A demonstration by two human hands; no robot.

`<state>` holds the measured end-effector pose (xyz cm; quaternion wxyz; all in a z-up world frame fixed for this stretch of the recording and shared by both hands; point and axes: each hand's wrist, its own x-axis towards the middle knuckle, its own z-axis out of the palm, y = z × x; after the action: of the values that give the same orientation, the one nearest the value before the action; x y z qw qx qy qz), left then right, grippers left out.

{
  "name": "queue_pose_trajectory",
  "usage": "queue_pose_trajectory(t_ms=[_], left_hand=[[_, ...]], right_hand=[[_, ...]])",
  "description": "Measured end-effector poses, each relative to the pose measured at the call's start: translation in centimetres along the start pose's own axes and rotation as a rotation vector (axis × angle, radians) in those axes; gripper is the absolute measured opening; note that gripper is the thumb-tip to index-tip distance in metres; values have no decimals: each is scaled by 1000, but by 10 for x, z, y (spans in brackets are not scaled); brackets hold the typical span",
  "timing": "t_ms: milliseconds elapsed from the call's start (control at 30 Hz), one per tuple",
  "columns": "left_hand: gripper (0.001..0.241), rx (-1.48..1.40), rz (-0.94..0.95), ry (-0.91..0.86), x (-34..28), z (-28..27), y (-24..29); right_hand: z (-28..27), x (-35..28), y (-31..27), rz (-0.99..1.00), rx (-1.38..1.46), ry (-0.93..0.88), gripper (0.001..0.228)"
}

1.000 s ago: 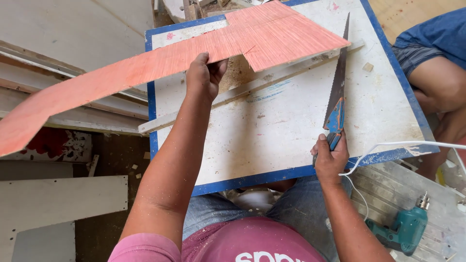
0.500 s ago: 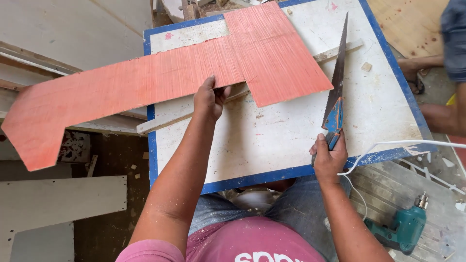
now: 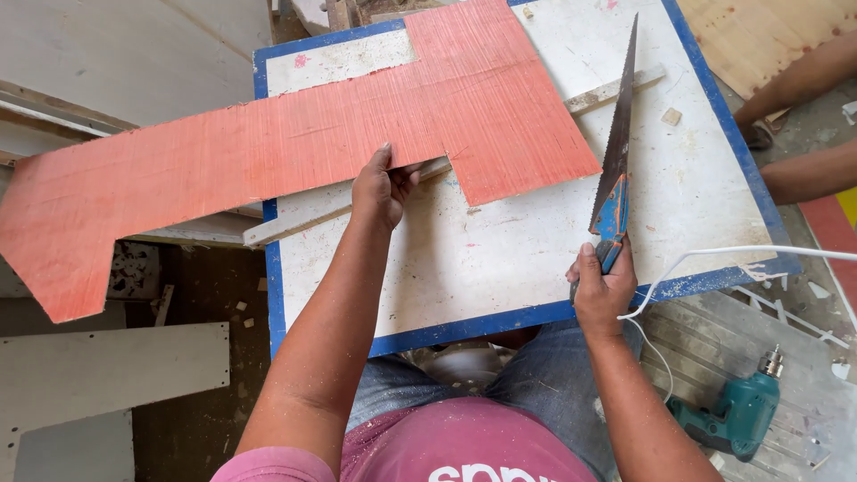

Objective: Using a hand saw to cut a thin red wood panel on a workbench.

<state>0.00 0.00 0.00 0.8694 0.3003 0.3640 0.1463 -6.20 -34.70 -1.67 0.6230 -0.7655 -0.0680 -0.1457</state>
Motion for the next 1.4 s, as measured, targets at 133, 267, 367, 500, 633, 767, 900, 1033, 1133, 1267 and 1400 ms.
queue_pose_trajectory(t_ms=[133,267,367,500,633,767,900,1033,1133,1267,1400], left_hand=[[31,26,14,-29,0,-3,0],[30,49,21,-55,-2,-3,0],[30,37,14,-55,-1,-3,0],[31,52,11,-72,-3,-4,0],[29,78,21,-97,-3,-5,0],[29,80,24,-99,-2,-5,-1],[30,85,29,-102,-4,-5,1],[30,90,27,-119,-6,-6,1],[31,95,26,-117,-9,-5,2],[30,85,24,-122,-8,-6,3],[36,74,26,-231,-8,-19,-2]], right_hand=[[1,-1,-3,-1,-3,-7,37],[1,-1,-1,-1,5,-6,38],[1,0,-4,-6,3,-9,39],[0,0,-1,-15,10,-4,39],[0,0,-2,-15,9,-9,39],[2,0,-3,-23,4,-12,39],[2,0,-6,-29,8,-8,39],[1,0,-7,-20,4,-13,37],[2,0,-8,-16,4,-13,37],[1,0,-2,-21,1,-5,36],[1,-1,-15,-14,18,-10,31]])
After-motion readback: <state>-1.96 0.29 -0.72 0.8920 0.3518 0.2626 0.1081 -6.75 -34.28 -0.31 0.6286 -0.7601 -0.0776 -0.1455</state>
